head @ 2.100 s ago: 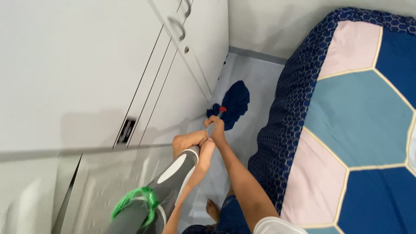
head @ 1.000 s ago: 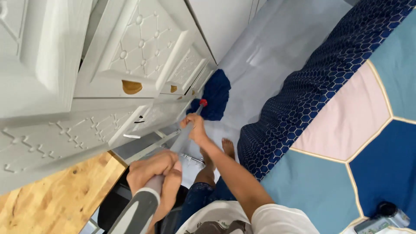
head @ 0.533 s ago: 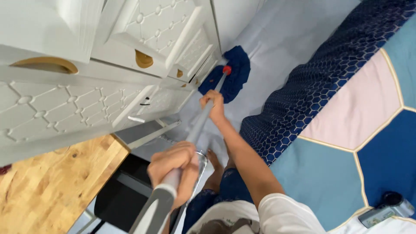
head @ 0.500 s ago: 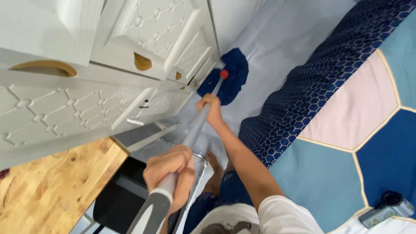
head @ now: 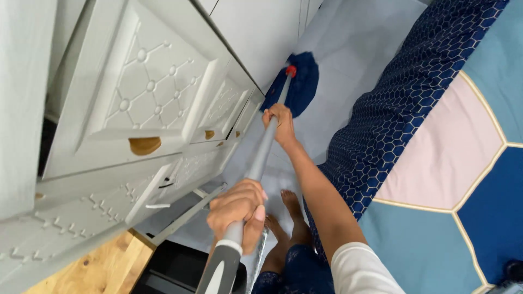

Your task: The person is mopping the tiled floor of a bedroom using a blue mop.

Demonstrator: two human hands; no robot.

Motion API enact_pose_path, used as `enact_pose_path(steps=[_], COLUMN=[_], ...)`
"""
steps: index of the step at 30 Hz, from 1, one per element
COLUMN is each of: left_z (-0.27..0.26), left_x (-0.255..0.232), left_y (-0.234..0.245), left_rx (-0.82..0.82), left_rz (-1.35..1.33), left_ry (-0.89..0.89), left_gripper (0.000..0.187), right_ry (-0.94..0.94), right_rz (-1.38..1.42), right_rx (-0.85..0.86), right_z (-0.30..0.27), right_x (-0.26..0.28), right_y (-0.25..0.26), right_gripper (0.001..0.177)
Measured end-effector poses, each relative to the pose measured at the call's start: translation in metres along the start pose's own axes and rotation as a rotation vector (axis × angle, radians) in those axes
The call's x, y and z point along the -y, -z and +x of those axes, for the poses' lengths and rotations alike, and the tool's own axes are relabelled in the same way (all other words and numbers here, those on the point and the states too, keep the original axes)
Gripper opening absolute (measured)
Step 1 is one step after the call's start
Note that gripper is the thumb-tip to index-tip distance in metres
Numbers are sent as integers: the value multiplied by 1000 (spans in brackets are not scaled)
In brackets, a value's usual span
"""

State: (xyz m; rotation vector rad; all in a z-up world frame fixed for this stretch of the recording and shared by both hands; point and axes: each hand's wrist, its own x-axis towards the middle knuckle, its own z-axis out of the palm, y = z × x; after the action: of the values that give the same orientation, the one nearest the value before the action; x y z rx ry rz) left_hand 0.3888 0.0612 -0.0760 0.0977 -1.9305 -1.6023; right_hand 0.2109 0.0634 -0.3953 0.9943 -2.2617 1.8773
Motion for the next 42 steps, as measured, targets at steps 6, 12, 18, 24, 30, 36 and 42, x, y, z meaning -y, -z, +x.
enact_pose_path(steps=[6,12,18,24,30,36,42], left_z=[18,9,-2,18,-79,-174,-260], left_x=[40,15,-28,-127,-143,-160,-188], left_y=[-9,-20,26,64,100,128,157], left_rx=[85,186,206,316,28,-88,-211], left_rz=[25,-15,-117,87,-61,102,175], left_ry=[48,46,155,268,243,194,272], left_gripper=[26,23,28,27,30,31,26], right_ry=[-77,22,-166,-291,-306,-170,-156], right_rz=[179,-50,-175,-61,0,122,152], right_rx=[-29,-273,-354,-317,-279,47,216], right_z=[16,-4,-55,-131,-234,-245,-316], right_x=[-49,-20,66,165,179,153,196], right_y=[20,40,31,1,-72,-108,-121], right_gripper=[27,20,21,17,18,30,28])
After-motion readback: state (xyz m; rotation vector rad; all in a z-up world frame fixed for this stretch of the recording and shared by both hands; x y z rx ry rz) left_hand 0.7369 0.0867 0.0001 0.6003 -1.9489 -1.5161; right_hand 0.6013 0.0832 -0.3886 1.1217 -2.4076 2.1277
